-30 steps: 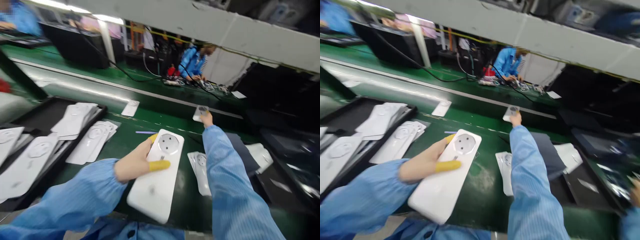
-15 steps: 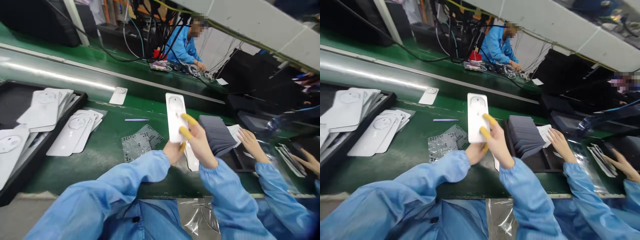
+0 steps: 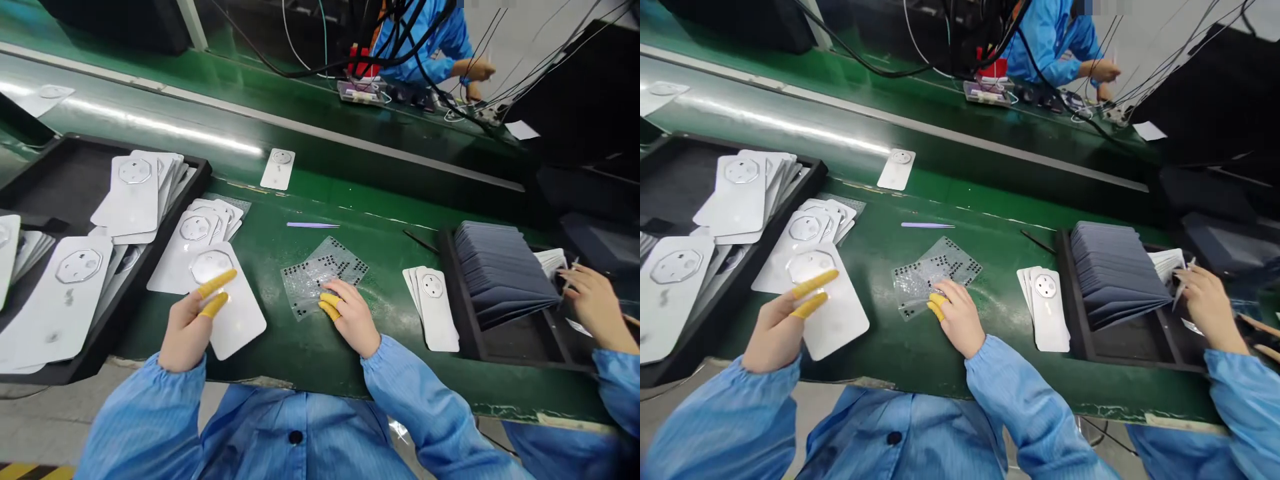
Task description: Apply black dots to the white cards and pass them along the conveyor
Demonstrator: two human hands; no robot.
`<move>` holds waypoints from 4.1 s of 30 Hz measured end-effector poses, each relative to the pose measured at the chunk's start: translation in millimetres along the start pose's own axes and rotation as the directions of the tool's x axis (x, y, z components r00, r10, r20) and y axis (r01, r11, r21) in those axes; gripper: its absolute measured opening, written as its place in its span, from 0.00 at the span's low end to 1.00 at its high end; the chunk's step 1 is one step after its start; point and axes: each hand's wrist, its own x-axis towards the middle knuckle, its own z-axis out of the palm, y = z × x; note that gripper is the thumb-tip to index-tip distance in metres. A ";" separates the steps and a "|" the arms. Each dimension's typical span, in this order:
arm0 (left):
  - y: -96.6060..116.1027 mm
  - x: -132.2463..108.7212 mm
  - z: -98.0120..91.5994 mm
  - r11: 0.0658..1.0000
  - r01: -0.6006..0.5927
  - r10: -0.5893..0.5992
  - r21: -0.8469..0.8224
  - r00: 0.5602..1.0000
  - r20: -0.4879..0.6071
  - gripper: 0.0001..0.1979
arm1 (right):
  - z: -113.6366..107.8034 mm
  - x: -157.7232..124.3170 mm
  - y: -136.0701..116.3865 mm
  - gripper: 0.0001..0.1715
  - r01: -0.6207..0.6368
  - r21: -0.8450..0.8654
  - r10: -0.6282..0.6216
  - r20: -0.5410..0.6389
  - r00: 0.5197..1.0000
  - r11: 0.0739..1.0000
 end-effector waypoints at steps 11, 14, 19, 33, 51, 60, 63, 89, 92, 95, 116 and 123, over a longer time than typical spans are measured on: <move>6.8 -24.6 71.6 0.990 0.103 -0.130 0.097 0.931 0.340 0.22 | -15.8 4.6 -20.5 0.19 -0.036 0.063 0.039 -0.050 0.998 0.997; 3.0 -26.2 73.4 0.991 0.065 -0.101 0.117 0.936 0.337 0.18 | -23.7 9.9 -28.7 0.21 -0.033 0.058 0.035 -0.033 0.999 0.998; -3.2 -29.1 72.5 0.987 -0.022 -0.047 0.161 0.910 0.413 0.13 | -18.0 23.9 -37.1 0.13 0.076 0.091 -0.084 0.085 0.993 0.993; -8.3 -31.7 81.7 0.845 -0.392 0.200 0.362 0.861 0.467 0.19 | 2.7 18.2 -8.6 0.21 0.360 0.025 -0.361 0.044 0.932 0.933; 17.4 -49.4 39.8 0.991 -0.091 0.109 -0.097 0.975 0.195 0.47 | -12.2 28.9 -46.2 0.19 0.207 -0.052 -0.212 -0.149 0.966 0.977; 20.5 -67.5 72.8 0.957 -0.256 0.288 -0.135 0.892 0.349 0.40 | -38.1 29.3 -82.8 0.15 0.289 -0.328 -0.322 -0.050 0.946 0.899; 23.3 -67.6 73.6 0.945 -0.296 0.327 -0.141 0.879 0.346 0.40 | -37.3 20.7 -80.0 0.14 0.313 -0.305 -0.339 -0.034 0.940 0.899; 30.5 -70.2 79.9 0.962 -0.235 0.272 -0.143 0.886 0.376 0.42 | -75.3 53.7 -88.7 0.13 0.486 -0.270 -0.407 0.300 0.863 0.831; 38.2 -68.1 81.3 0.950 -0.216 0.292 -0.223 0.867 0.404 0.41 | -77.6 53.7 -86.0 0.13 0.491 -0.245 -0.420 0.289 0.860 0.836; 44.8 -66.7 82.9 0.947 -0.150 0.266 -0.283 0.861 0.433 0.37 | -79.0 53.2 -82.0 0.13 0.473 -0.202 -0.418 0.262 0.870 0.858; 34.9 -69.1 84.8 0.964 -0.231 0.264 -0.131 0.886 0.382 0.40 | -85.1 60.9 -96.6 0.19 0.548 -0.343 -0.392 0.430 0.814 0.763; 38.3 -68.0 85.6 0.948 -0.254 0.310 -0.190 0.870 0.383 0.40 | -89.2 64.9 -95.5 0.19 0.551 -0.370 -0.375 0.449 0.811 0.748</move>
